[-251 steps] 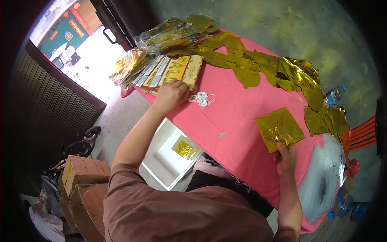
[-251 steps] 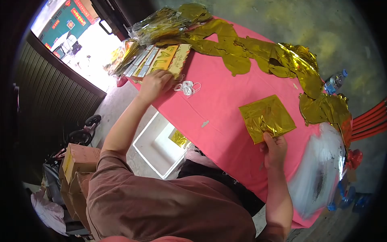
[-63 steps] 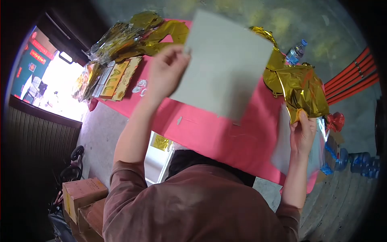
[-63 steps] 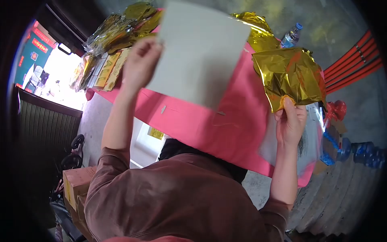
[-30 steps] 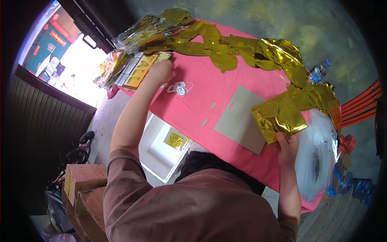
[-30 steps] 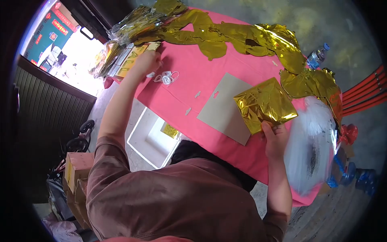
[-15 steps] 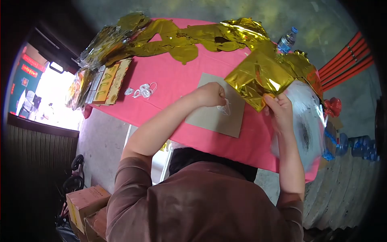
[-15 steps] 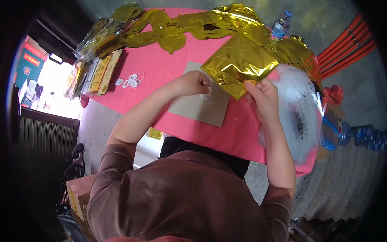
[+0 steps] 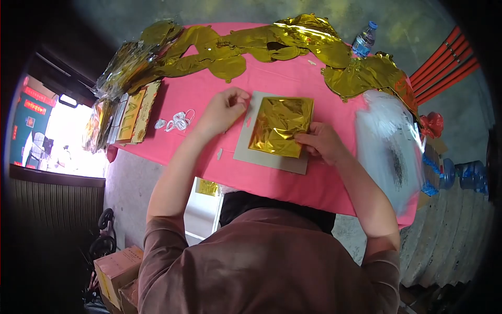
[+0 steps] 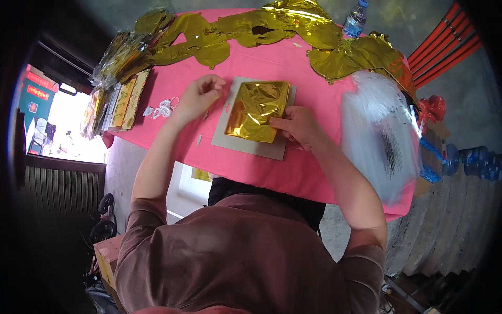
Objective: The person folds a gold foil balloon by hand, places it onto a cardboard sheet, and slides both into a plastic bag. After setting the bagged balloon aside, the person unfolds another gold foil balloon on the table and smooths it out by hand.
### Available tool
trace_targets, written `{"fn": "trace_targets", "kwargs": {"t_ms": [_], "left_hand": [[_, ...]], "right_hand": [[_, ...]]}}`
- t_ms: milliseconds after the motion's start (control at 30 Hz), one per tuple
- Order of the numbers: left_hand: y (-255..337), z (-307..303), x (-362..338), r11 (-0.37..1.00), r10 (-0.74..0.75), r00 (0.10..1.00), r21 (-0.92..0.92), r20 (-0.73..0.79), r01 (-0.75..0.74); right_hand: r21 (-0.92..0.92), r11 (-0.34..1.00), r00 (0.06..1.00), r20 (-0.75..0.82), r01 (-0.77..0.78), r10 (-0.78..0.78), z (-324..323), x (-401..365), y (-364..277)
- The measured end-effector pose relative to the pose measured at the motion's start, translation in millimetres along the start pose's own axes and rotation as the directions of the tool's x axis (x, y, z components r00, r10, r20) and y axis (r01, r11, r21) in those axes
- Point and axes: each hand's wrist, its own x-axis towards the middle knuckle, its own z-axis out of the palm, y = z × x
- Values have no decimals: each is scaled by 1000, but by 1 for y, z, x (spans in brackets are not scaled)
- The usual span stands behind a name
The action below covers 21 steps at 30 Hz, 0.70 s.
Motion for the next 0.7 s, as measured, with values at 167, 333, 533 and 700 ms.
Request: {"fn": "trace_targets", "kwargs": {"t_ms": [167, 333, 533, 700], "left_hand": [[5, 45, -19, 866, 344, 937, 362, 66, -344], [10, 73, -16, 741, 430, 847, 414, 312, -529], [8, 82, -23, 617, 324, 855, 595, 405, -516], [5, 85, -23, 605, 326, 854, 604, 406, -519]], "right_hand": [[-73, 954, 957, -41, -290, 288, -6, 1, -10], [-158, 975, 987, -64, -158, 150, -1, 2, -13], [-393, 905, 983, -139, -163, 116, 7, 4, -16], [-408, 912, 999, -22, -34, 27, 9, -3, -27]]}}
